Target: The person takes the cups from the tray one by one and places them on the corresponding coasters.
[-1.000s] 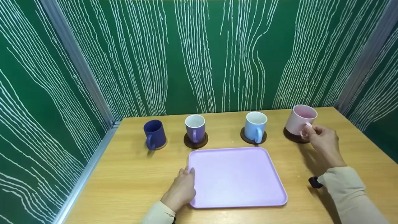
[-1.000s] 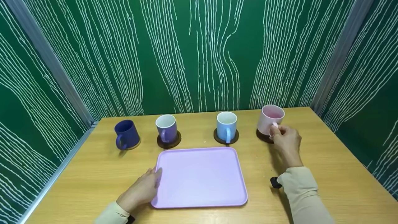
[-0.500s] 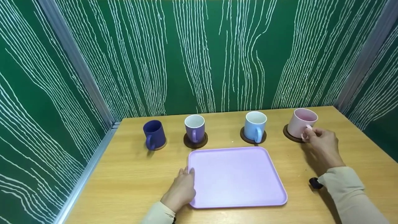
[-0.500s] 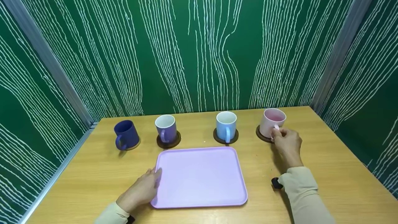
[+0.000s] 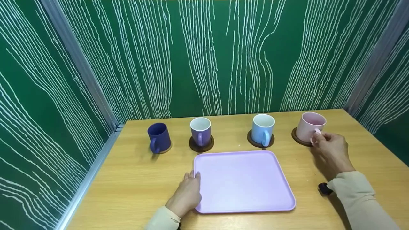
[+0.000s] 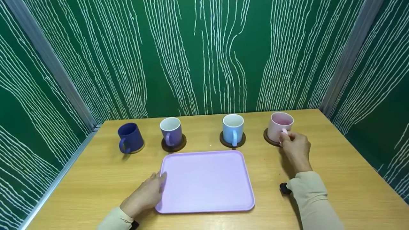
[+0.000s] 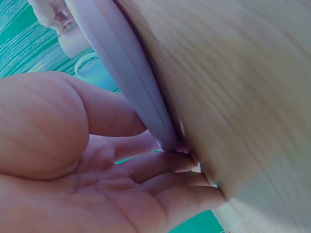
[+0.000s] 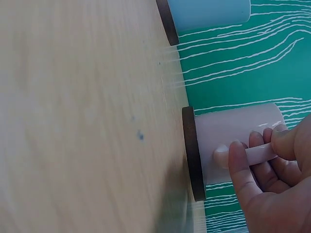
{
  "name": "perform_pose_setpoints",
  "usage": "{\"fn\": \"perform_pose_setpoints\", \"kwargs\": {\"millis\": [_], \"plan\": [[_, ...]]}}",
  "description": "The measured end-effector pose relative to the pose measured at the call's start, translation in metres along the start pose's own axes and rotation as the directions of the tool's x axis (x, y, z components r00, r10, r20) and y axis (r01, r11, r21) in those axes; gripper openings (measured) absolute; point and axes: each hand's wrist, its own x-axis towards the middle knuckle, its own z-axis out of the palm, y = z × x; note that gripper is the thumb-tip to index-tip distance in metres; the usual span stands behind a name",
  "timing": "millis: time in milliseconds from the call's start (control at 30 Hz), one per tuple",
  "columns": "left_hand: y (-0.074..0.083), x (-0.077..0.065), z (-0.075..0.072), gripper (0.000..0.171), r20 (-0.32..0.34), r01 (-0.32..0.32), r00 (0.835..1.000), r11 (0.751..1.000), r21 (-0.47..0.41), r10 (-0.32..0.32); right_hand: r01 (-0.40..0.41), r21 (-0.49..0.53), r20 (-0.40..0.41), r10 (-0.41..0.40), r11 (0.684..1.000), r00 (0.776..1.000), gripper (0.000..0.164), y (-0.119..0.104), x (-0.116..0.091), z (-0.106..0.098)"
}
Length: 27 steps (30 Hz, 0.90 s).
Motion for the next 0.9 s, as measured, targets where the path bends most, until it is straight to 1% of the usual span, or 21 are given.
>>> {"fn": "perform_pose_setpoints", "kwargs": {"millis": [100,200,433,533,733,800,900], "plan": [[0.0002,-0.0006,-0.0003,0.068,0.002,0.003,1.0,1.0,-0.003,-0.003,-0.018,0.016,0.011,0.018,1.0,1.0,0.067,-0.0017,-0.0006,0.0],[-0.0003,-0.0012,-0.0002,0.068,-0.001,-0.003,1.0,1.0,-0.001,0.003,-0.024,0.008,0.014,0.024,1.0,1.0,0.067,-0.0029,-0.0003,0.0004],[-0.0008,-0.0013,0.0004,0.068,0.0,-0.002,1.0,1.0,-0.003,0.002,0.048,-0.061,-0.034,-0.05,0.997,0.998,0.065,-0.0017,0.0012,0.0014],[-0.0014,-0.001,0.0011,0.068,0.003,0.0,1.0,1.0,-0.005,0.0,0.055,-0.056,-0.026,-0.057,0.997,0.998,0.067,-0.0004,0.0011,0.0009],[-0.0014,0.0001,0.0006,0.068,-0.011,-0.022,1.0,1.0,-0.003,0.022,0.085,-0.044,-0.016,-0.086,0.995,0.996,0.063,0.0007,-0.0021,-0.0022],[-0.0014,0.0002,0.0006,0.068,-0.012,-0.02,1.0,1.0,-0.007,0.019,0.079,-0.061,-0.019,-0.08,0.995,0.997,0.066,-0.0005,-0.0033,-0.0025],[-0.0011,0.0,0.0005,0.068,-0.011,-0.012,1.0,1.0,-0.017,0.012,0.068,-0.113,-0.056,-0.075,0.991,0.996,0.074,-0.003,-0.0047,-0.0042]]}}
